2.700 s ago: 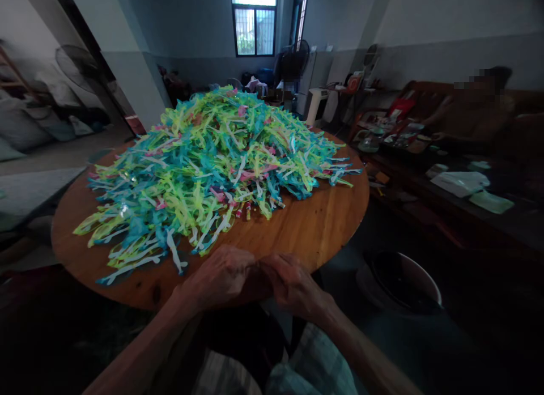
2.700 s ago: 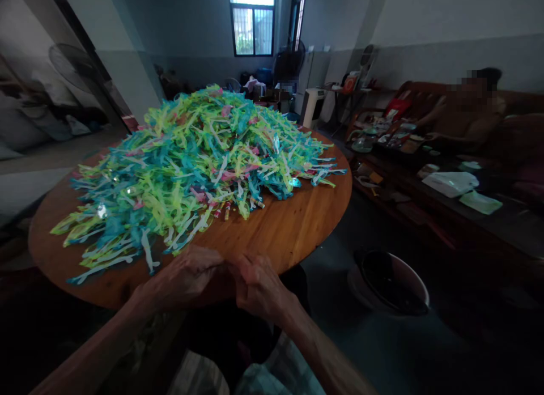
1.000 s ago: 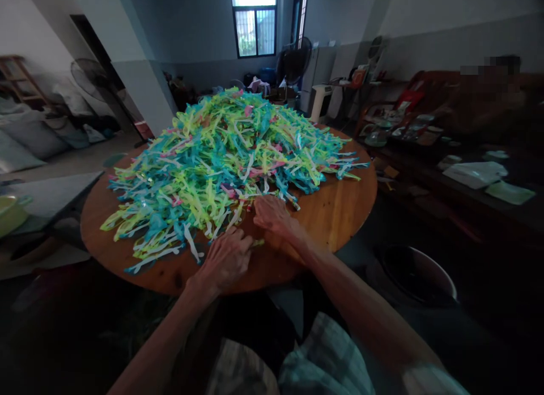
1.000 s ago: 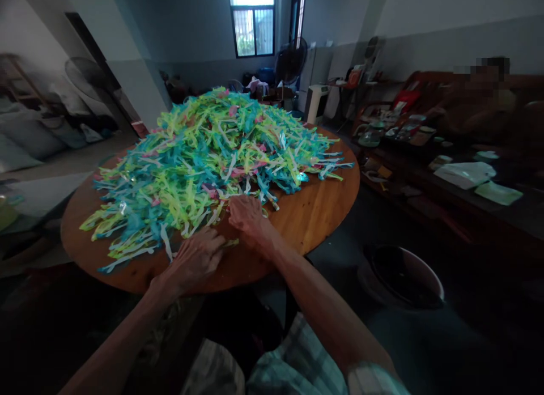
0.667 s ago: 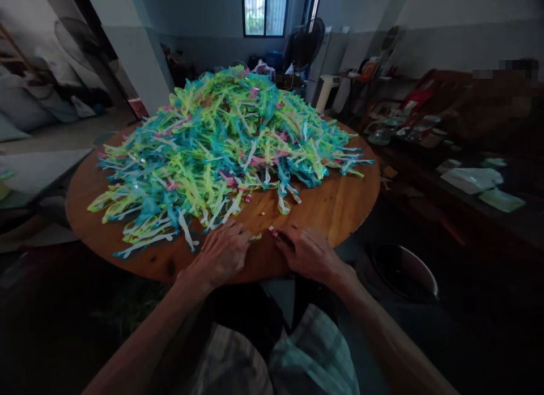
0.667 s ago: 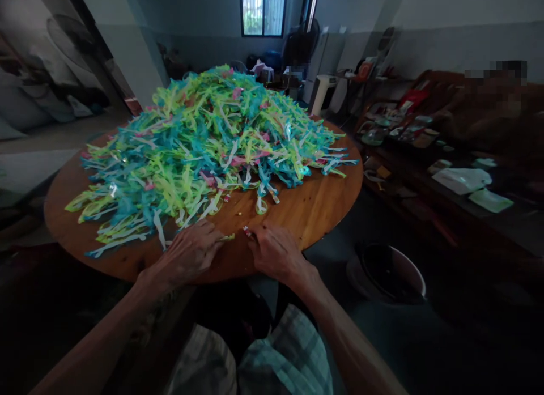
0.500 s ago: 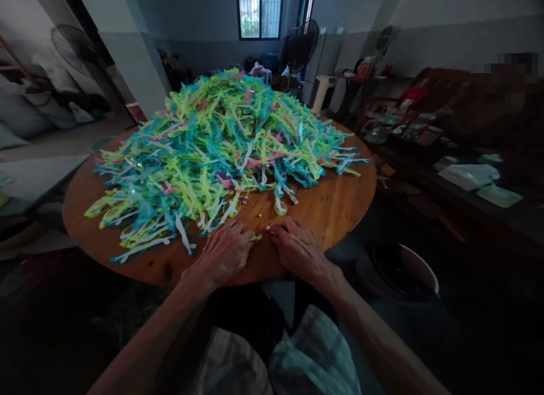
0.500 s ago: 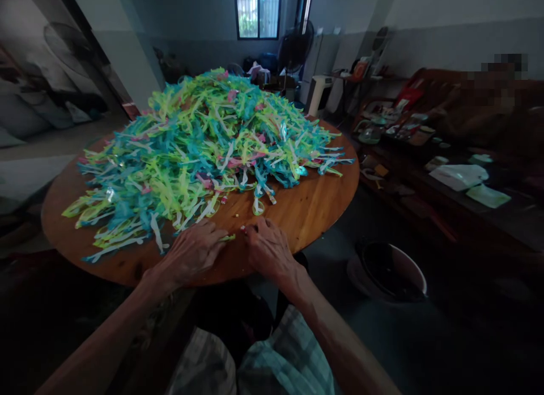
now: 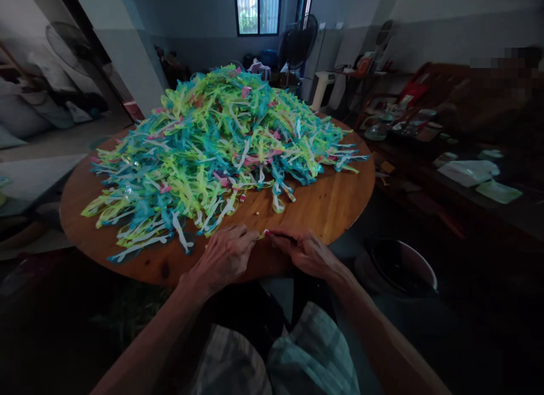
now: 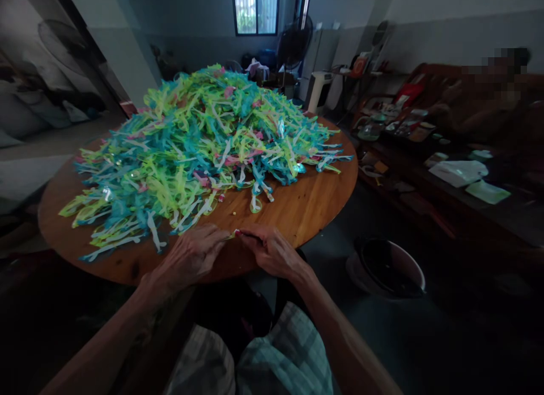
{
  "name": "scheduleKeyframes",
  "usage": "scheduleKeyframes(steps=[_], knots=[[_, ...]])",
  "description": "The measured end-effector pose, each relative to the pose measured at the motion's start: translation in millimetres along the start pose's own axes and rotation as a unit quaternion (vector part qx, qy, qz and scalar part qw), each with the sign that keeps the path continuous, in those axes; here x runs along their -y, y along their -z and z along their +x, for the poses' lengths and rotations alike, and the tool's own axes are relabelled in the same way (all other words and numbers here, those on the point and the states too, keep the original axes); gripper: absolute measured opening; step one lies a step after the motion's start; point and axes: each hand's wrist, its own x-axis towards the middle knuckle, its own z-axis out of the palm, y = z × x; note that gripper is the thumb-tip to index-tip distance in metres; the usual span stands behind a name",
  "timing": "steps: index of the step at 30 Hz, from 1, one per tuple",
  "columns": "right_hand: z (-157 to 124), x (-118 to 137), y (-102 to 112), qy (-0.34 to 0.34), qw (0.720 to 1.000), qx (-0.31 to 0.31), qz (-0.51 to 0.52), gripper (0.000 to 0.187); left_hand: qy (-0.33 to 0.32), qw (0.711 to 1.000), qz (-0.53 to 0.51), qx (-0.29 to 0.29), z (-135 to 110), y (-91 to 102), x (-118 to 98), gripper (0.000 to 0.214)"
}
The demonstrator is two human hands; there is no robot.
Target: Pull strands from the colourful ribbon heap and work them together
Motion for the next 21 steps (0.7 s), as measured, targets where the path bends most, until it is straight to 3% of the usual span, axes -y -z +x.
scheduleKeyframes(steps=[7,14,21], knots=[[-1.7,-4.8,-2.4,-0.009,1.000,0.007,0.013,0.028,-0.012,1.000,0.010,-0.006,-1.0,-0.5,2.3,0.022],[-2.4,-3.8,-3.7,0.037,0.999,0.007,0.016,0.026,-0.056,0.998,-0.001,-0.012,0.6,-2.7,6.7,0.023],[-6.5,10.8,4.5,0.062,0.992,0.089,-0.070,0.025,-0.112,0.992,0.003,0.053,2.4,14.9,6.7,0.033]])
